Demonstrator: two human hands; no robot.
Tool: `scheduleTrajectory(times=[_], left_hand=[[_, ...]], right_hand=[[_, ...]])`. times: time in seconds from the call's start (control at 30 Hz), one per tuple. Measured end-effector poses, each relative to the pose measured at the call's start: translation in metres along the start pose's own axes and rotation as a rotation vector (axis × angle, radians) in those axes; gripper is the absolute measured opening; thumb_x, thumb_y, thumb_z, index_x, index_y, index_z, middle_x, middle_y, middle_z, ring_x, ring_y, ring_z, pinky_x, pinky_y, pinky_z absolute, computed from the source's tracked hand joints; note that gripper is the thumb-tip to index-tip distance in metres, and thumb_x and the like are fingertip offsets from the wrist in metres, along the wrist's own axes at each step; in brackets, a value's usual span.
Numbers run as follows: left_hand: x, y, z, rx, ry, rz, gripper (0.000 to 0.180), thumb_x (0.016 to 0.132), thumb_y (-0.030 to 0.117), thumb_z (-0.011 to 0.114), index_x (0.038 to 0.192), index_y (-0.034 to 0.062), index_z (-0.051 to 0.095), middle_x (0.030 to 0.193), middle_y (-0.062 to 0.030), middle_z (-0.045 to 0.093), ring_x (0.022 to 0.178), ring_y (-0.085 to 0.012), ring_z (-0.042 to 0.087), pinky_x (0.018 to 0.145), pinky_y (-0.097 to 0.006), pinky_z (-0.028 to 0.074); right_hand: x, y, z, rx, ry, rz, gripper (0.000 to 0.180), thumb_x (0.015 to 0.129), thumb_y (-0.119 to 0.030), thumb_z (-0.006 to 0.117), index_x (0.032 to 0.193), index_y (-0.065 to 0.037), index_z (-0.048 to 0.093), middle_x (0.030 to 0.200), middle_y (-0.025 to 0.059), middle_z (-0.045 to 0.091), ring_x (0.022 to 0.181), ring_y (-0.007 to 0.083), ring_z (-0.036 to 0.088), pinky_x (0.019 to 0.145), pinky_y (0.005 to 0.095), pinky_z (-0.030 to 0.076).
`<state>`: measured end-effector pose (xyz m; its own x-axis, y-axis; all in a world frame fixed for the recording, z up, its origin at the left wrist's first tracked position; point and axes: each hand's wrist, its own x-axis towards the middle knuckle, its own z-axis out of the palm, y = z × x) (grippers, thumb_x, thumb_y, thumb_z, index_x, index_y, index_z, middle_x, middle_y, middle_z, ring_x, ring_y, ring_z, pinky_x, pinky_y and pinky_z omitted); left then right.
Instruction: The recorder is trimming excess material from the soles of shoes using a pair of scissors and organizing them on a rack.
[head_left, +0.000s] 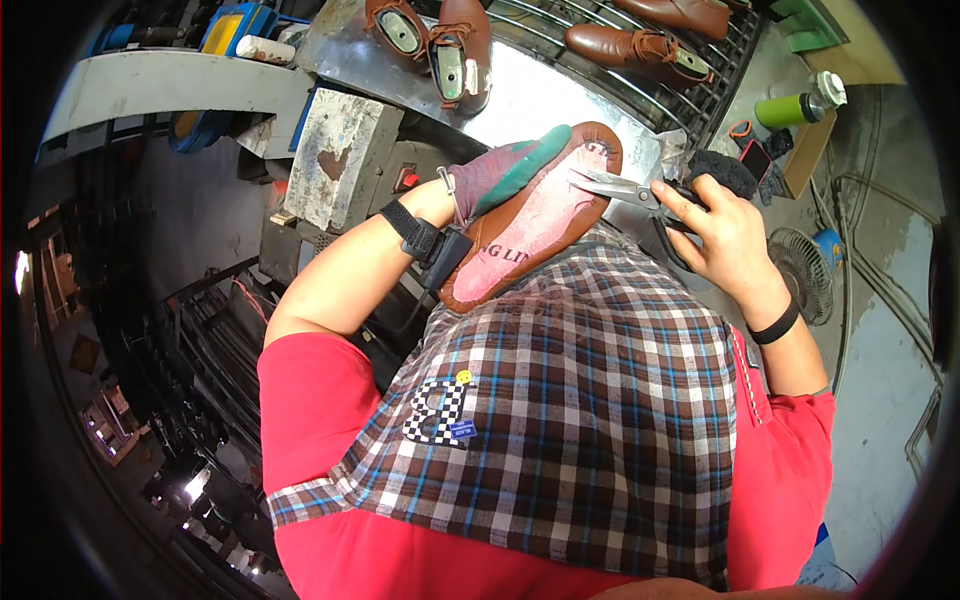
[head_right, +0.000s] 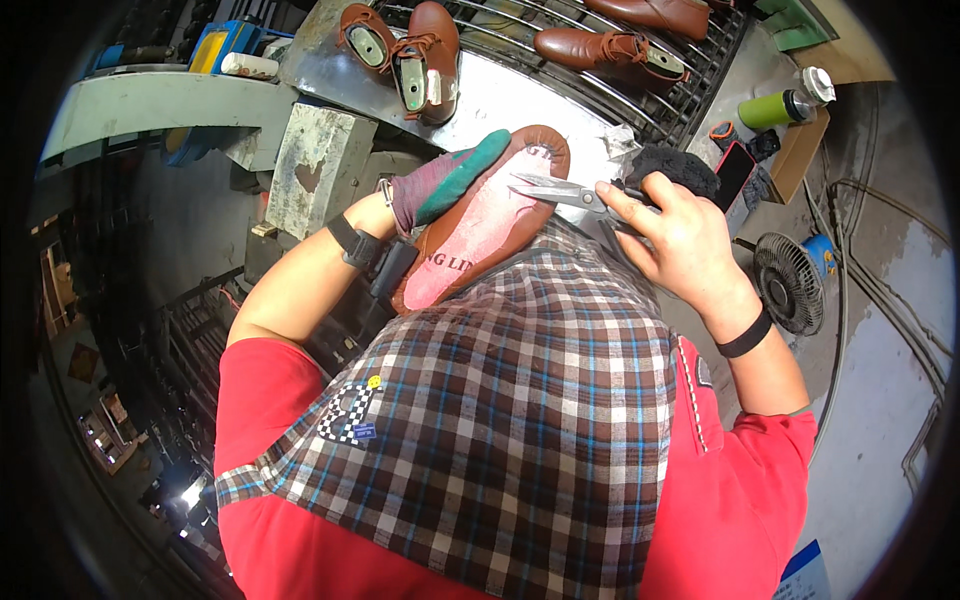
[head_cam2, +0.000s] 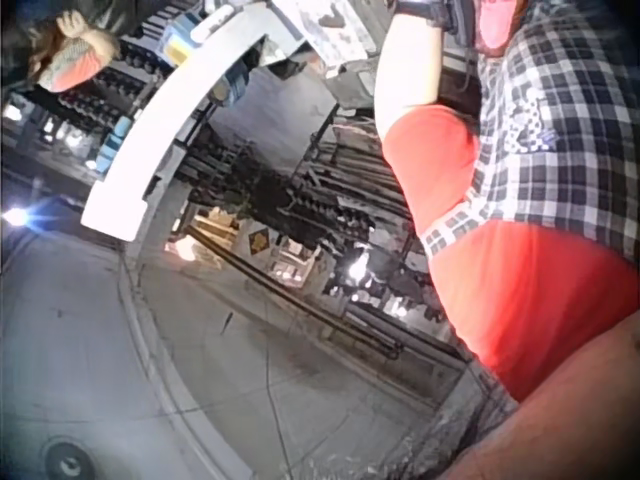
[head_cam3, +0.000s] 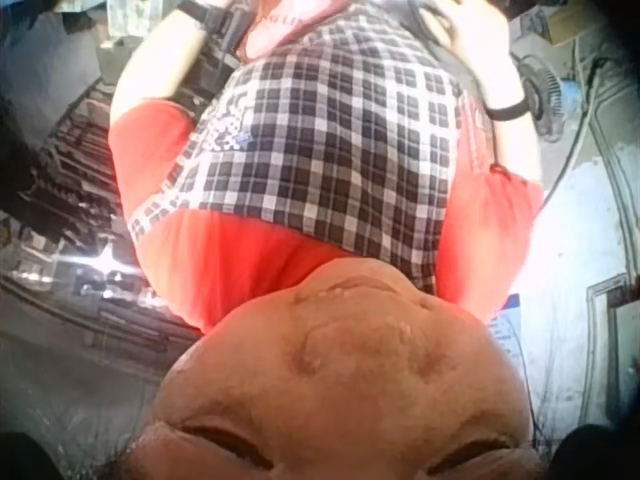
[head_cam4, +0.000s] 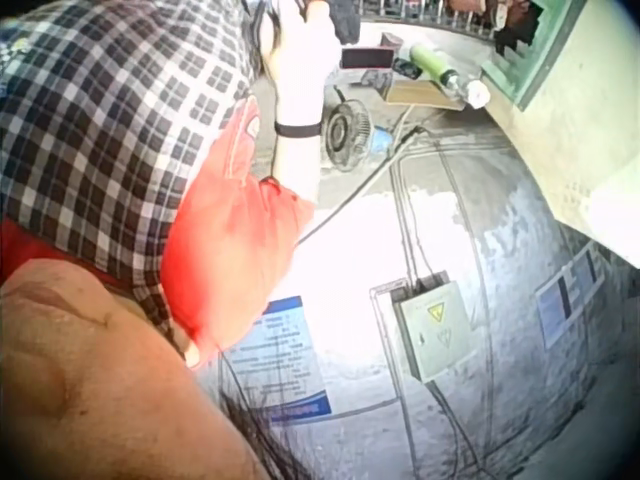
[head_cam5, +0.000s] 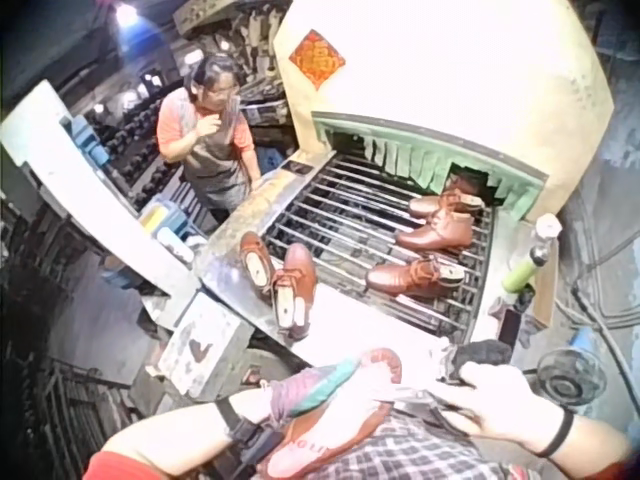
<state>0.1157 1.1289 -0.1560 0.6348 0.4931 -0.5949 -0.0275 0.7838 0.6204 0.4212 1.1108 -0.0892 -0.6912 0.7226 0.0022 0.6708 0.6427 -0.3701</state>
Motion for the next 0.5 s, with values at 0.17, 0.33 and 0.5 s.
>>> scheduleTrajectory(times=[0.17, 0.33, 0.5], left_hand=[[-0.003, 0.008, 0.002, 0.012, -0.042, -0.013, 0.065, 0.1, 0.055, 0.038, 0.136, 0.0022, 0.048, 0.123, -0.0088, 0.061, 0.102, -0.0119, 0.062, 0.087, -0.025, 0.051], [-0.003, 0.006, 0.002, 0.078, -0.086, -0.017, 0.061, 0.103, 0.05, 0.032, 0.14, 0.0039, 0.043, 0.126, -0.0089, 0.059, 0.106, -0.0116, 0.06, 0.091, -0.025, 0.05], [-0.006, 0.008, 0.008, 0.078, -0.049, -0.091, 0.063, 0.102, 0.053, 0.033, 0.14, 0.0049, 0.044, 0.126, -0.0088, 0.059, 0.107, -0.0119, 0.06, 0.092, -0.026, 0.05]], right_hand=[[0.004, 0.004, -0.015, -0.066, -0.031, -0.081, 0.061, 0.069, -0.015, 0.075, 0.127, -0.023, 0.06, 0.083, 0.0062, 0.048, 0.07, 0.0237, 0.058, 0.057, 0.0356, 0.05], [0.005, 0.006, -0.023, -0.098, -0.043, -0.132, 0.061, 0.069, -0.015, 0.075, 0.127, -0.023, 0.06, 0.082, 0.0065, 0.048, 0.069, 0.0233, 0.057, 0.056, 0.0359, 0.049], [0.012, 0.002, -0.032, -0.201, -0.054, -0.204, 0.06, 0.067, -0.015, 0.074, 0.125, -0.022, 0.061, 0.083, 0.0061, 0.048, 0.069, 0.0219, 0.057, 0.054, 0.0344, 0.049]])
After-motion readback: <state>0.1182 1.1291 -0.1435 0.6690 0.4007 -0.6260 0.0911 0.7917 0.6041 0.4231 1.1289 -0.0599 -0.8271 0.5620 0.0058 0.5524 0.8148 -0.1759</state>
